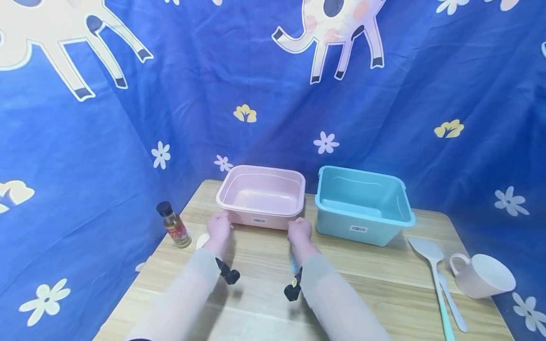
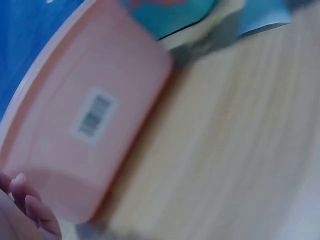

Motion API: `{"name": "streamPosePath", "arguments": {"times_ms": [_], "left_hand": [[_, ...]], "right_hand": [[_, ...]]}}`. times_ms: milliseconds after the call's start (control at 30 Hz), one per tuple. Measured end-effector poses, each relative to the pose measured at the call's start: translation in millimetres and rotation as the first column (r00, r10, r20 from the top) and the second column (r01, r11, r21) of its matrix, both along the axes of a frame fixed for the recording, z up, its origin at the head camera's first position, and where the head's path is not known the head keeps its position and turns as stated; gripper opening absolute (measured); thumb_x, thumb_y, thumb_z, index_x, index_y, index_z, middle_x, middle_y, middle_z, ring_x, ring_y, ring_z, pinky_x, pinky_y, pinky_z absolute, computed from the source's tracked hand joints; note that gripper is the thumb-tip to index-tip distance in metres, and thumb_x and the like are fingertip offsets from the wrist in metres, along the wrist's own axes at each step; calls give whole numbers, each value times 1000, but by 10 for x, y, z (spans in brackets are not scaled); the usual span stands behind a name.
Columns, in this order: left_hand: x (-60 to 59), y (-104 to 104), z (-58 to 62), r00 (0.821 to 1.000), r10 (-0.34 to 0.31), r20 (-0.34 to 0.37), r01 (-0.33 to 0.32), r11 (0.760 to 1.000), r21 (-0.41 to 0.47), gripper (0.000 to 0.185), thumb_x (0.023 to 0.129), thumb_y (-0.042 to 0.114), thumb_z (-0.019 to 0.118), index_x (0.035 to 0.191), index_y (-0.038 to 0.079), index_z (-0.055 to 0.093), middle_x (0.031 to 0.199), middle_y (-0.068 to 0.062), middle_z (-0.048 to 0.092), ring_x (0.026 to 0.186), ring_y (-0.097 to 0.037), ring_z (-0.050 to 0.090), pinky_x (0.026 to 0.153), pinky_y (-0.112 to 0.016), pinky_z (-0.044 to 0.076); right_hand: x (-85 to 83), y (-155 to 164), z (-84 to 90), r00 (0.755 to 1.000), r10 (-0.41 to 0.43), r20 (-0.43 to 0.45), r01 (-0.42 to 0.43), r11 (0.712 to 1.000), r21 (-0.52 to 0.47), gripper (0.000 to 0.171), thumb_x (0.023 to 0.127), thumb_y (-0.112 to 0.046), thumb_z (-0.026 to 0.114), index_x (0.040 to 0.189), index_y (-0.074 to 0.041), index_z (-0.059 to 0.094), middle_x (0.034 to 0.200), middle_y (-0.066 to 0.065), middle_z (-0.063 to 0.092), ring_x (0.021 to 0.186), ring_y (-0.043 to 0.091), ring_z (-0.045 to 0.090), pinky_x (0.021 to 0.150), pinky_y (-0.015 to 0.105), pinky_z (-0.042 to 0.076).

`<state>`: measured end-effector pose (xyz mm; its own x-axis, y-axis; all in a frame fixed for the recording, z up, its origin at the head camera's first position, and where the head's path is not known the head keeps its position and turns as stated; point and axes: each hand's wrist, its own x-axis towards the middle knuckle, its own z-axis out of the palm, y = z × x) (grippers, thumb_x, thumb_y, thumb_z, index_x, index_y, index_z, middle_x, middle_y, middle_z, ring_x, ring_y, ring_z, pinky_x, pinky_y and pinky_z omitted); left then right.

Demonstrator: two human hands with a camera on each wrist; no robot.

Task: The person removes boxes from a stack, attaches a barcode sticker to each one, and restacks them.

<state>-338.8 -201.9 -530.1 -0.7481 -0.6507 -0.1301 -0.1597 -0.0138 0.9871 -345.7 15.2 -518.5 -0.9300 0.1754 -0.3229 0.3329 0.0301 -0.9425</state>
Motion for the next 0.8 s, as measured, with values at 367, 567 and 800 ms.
{"name": "streamPosePath", "arguments": {"times_ms": [367, 567, 800], "left_hand": [[-153, -348, 306, 990, 103, -99, -102, 995, 16, 39, 96, 13, 53, 132, -3, 56, 124, -22, 58, 116, -32, 53, 101, -41, 41], [-155, -407, 377, 998, -34, -61, 34, 999, -8, 46, 87, 3, 62, 133, -6, 57, 109, -24, 62, 97, -29, 58, 82, -31, 48], [-168, -457, 402, 997, -50, -51, 54, 996, 70, 46, 86, -6, 61, 132, -6, 57, 100, -12, 56, 86, -18, 51, 68, -19, 44]], "right_hand": [[-34, 192, 202, 998, -42, -43, 29, 965, -261, 30, 105, -19, 47, 124, 5, 52, 99, 16, 57, 63, 13, 57, 58, 23, 53], [-73, 207, 221, 999, -2, -45, -9, 970, -242, 36, 98, -7, 58, 133, 1, 55, 98, 15, 61, 64, 11, 57, 57, 19, 51], [-131, 212, 270, 1000, 19, -23, -24, 972, -235, 41, 94, 0, 60, 134, 5, 52, 86, 9, 57, 62, 9, 55, 56, 17, 50]]}}
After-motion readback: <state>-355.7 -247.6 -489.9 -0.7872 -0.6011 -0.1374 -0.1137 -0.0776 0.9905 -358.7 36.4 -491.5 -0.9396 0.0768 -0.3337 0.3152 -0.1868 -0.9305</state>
